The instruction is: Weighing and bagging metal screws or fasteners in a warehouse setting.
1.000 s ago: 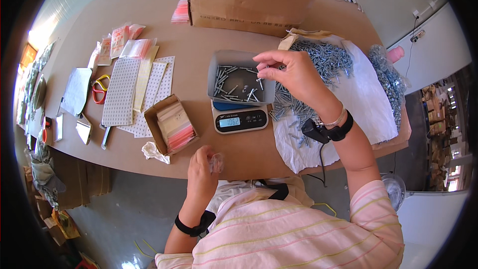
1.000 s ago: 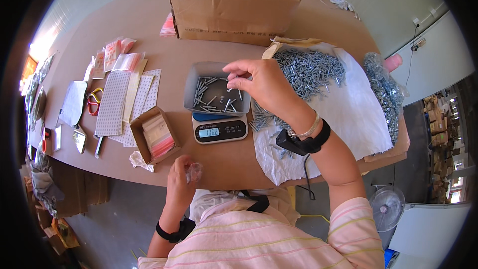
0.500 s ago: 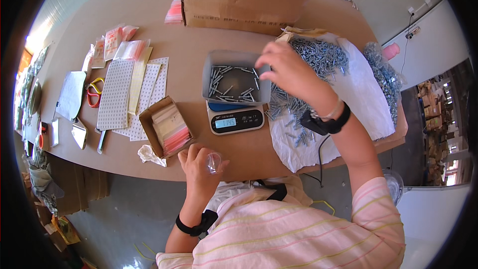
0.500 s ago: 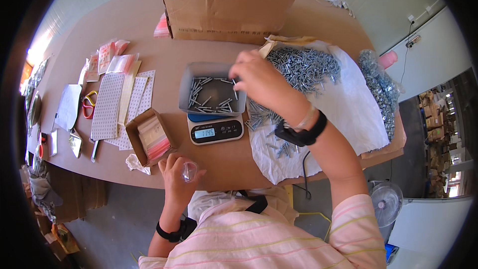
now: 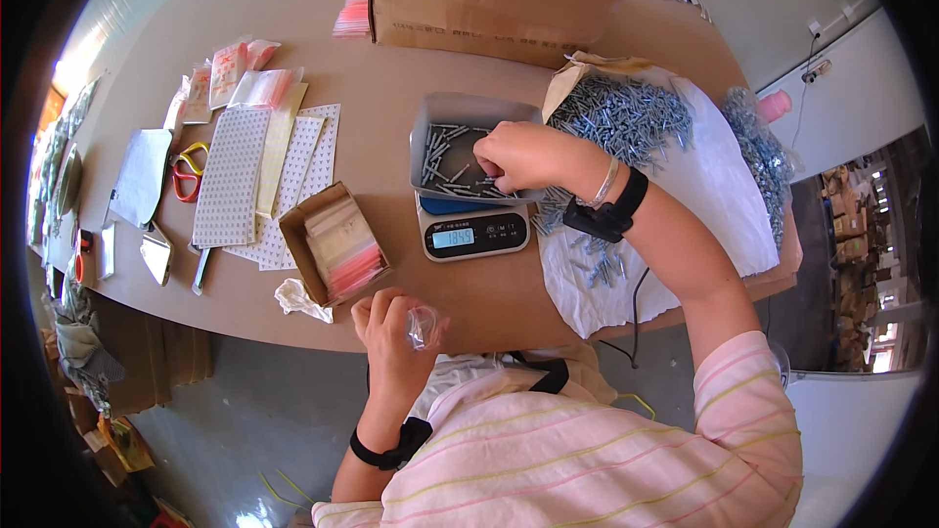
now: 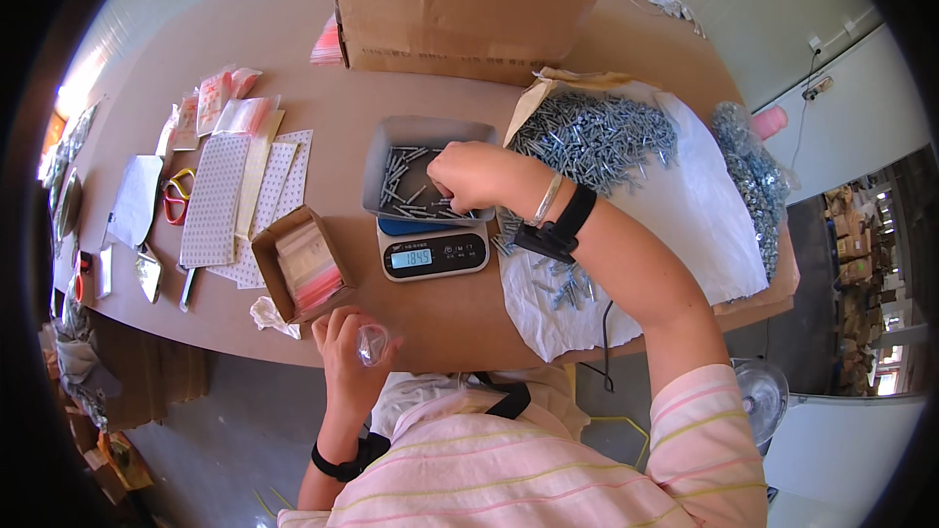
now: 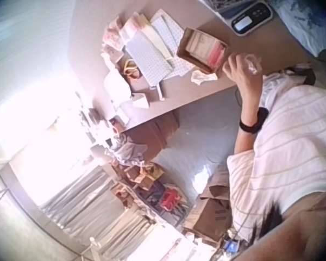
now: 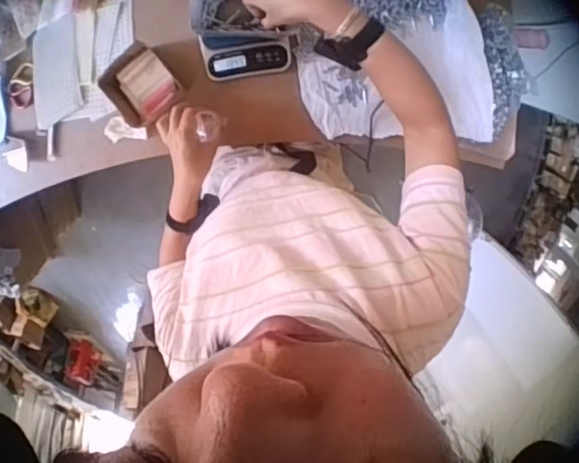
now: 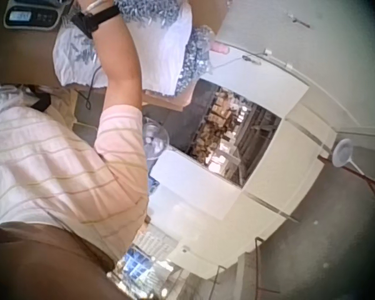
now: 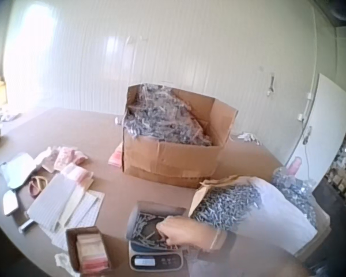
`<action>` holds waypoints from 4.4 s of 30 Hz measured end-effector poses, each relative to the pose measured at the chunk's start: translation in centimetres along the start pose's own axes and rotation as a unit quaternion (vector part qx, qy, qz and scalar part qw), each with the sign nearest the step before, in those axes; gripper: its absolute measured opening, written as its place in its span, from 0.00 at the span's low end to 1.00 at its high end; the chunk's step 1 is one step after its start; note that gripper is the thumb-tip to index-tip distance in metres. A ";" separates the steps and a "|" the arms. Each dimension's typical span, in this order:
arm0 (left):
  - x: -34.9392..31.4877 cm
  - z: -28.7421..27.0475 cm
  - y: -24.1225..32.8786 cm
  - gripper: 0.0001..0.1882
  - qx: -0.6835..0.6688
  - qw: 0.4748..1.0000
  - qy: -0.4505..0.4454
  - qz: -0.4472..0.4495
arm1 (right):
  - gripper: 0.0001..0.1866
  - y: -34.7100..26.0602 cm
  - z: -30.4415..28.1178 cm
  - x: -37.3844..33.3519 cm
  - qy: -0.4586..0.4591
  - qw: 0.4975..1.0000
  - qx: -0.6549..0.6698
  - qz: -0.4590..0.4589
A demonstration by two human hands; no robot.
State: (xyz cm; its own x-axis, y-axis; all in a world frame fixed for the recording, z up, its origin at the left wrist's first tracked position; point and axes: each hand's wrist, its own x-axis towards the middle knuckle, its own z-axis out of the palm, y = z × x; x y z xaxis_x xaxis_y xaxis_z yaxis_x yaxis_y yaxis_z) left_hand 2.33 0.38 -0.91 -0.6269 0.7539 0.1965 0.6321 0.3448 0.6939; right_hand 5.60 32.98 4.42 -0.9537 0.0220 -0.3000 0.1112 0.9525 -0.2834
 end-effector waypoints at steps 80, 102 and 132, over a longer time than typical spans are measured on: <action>3.7 6.5 1.1 0.18 -0.250 0.965 0.016 -0.082 | 0.50 -17.8 2.9 -12.3 0.449 0.893 0.036 -0.008; 2.6 6.5 0.5 0.18 -0.300 0.948 0.107 0.014 | 0.46 -12.2 2.8 -16.9 0.614 0.649 0.407 0.190; 1.6 0.8 -0.5 0.28 -0.053 0.977 -0.138 0.155 | 0.45 1.1 10.5 -20.6 0.774 0.337 0.435 0.313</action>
State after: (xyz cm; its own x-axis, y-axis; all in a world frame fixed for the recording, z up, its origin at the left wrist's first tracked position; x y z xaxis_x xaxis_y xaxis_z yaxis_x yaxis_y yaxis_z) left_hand 1.37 1.88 -1.53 -0.2567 0.9400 0.2246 0.7128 0.0272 0.7009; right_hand 28.32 30.41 0.71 0.4049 0.9094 0.0953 -0.1751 0.1794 -0.9681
